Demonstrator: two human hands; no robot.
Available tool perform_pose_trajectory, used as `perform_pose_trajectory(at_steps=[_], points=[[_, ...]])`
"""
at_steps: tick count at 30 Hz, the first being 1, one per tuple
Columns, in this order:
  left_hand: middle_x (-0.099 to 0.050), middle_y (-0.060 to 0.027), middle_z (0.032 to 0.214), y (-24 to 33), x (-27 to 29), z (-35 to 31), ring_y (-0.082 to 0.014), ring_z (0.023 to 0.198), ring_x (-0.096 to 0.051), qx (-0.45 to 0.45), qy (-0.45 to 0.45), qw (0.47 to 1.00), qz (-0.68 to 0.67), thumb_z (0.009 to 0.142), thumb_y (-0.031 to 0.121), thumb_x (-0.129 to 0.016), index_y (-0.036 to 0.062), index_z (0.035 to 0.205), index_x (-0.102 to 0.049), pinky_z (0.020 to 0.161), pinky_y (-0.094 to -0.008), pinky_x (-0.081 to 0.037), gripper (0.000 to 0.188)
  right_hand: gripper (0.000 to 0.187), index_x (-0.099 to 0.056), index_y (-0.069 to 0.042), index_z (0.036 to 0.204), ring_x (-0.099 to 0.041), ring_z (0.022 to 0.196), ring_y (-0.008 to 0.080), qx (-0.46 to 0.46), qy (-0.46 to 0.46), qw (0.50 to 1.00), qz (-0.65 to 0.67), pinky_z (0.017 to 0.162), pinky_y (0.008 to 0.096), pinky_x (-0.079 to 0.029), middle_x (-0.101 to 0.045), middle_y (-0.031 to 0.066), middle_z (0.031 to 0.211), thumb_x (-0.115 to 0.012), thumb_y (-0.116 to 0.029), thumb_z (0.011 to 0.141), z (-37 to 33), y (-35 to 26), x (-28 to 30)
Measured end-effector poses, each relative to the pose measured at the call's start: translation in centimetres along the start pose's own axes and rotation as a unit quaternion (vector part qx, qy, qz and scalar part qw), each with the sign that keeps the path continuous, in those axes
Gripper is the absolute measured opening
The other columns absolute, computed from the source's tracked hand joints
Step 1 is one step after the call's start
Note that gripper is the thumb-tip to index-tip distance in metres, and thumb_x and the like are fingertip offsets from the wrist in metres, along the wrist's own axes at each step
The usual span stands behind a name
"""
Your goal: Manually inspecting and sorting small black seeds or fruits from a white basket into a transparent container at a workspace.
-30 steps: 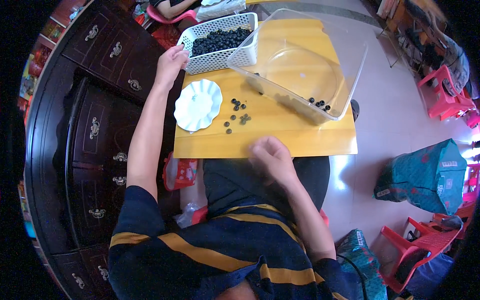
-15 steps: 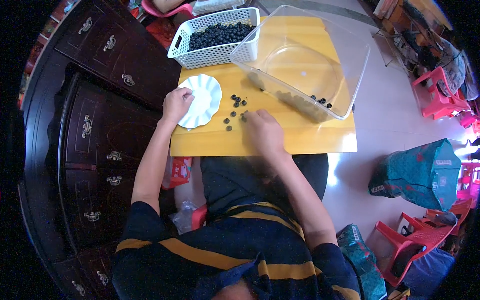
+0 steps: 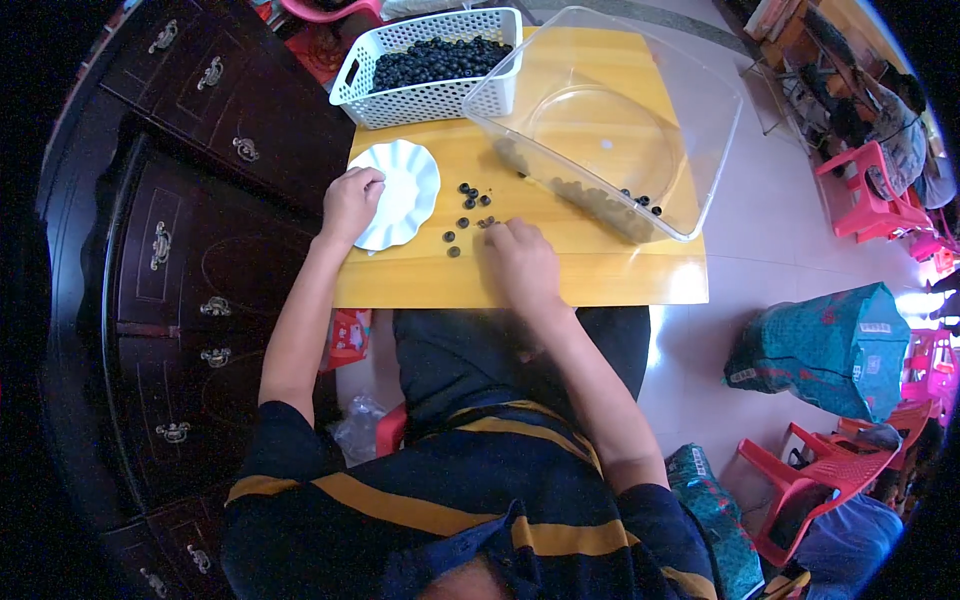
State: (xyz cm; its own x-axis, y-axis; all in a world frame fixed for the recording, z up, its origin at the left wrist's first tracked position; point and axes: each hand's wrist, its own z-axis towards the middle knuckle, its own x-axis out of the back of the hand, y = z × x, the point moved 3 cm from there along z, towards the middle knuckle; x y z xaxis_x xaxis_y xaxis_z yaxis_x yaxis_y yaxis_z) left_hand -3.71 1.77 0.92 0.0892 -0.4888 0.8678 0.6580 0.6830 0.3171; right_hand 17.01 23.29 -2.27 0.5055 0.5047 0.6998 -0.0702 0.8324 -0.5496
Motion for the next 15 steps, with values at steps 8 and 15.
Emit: perform_pose_trajectory(at_steps=[8,15], points=[[-0.068,-0.0008,0.081,6.4,2.2,-3.7,-0.0048,0.07,-0.06,0.132,-0.064,0.935,-0.323,0.093,0.004,-0.066,-0.0001,0.101,-0.071,0.064,-0.0223,-0.049,0.01,0.01,-0.061,-0.003,0.106,-0.064,0.087,0.0128,-0.241,-0.008,0.894,0.378,0.082,0.0269,-0.051,-0.069,0.0057,0.097,-0.064,-0.005,0.097,-3.1,1.6,1.6],[-0.064,0.0027,0.086,14.0,0.4,-8.4,-0.0027,0.074,-0.058,0.129,-0.162,0.815,-0.542,0.094,0.0,-0.066,0.0008,0.104,-0.068,0.066,-0.0188,-0.048,0.011,0.022,-0.064,-0.003,0.119,-0.062,0.091,0.0095,-0.281,-0.038,0.79,0.543,0.084,0.0249,-0.051,-0.068,0.0036,0.104,-0.065,-0.009,0.098,-5.5,0.2,3.9]])
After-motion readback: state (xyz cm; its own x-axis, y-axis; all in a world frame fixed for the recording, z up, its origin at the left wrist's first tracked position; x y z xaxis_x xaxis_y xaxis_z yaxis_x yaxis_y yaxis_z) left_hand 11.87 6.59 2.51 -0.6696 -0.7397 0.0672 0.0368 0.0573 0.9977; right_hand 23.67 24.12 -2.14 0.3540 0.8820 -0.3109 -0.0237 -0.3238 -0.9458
